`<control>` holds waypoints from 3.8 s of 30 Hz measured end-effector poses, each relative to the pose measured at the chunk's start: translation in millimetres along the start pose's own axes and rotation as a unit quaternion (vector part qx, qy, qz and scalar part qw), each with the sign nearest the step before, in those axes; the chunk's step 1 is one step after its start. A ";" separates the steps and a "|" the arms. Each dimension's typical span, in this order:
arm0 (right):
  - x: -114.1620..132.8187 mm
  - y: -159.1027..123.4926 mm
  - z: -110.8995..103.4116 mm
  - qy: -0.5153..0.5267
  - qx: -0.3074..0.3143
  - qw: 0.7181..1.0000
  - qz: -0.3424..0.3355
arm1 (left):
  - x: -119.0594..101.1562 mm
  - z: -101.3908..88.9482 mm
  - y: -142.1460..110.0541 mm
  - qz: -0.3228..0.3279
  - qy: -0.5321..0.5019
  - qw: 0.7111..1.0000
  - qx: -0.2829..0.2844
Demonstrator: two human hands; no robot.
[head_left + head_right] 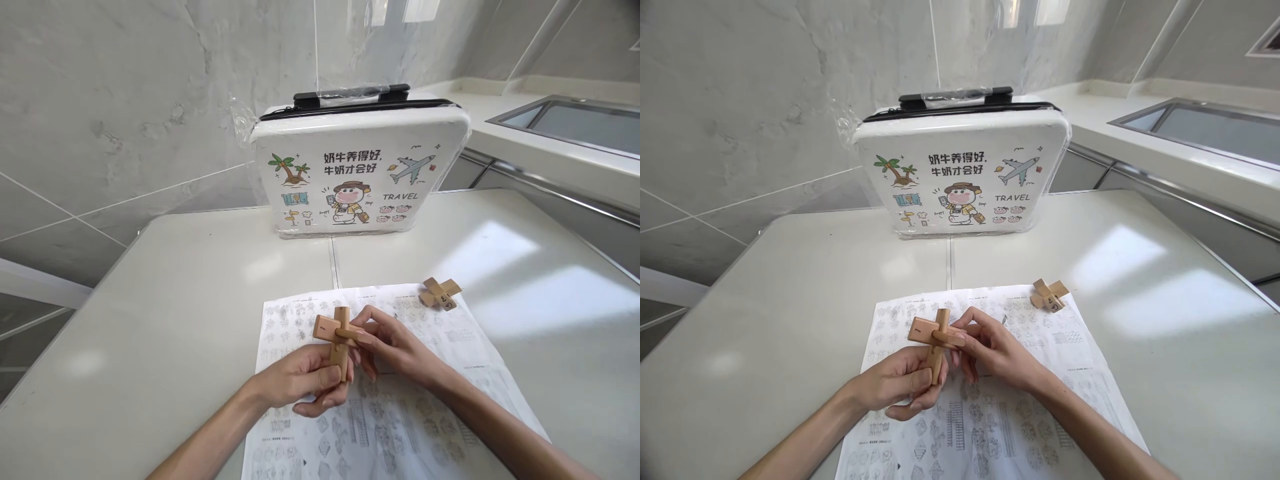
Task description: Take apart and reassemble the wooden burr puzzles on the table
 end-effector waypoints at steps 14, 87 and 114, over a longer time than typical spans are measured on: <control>2.8 2.4 -4.0 0.049 0.037 0.998 0.017 | 9.7 -15.5 2.3 0.055 -0.006 0.992 -0.111; -3.3 12.9 -10.2 -0.034 -0.103 0.992 -0.059 | -62.6 -86.9 -39.3 0.387 -0.180 0.820 -0.381; -1.0 9.0 -1.1 -0.119 -0.111 0.986 -0.032 | -53.6 -88.6 -35.7 0.341 -0.114 0.824 -0.439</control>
Point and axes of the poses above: each hand's wrist, its own y-axis towards the middle knuckle, its own z-axis out of the palm, x = y × z, the point moved 3 cm from there along y, towards the middle knuckle, and after that the axes turned 5 degrees about -y, right-handed, at the moved point
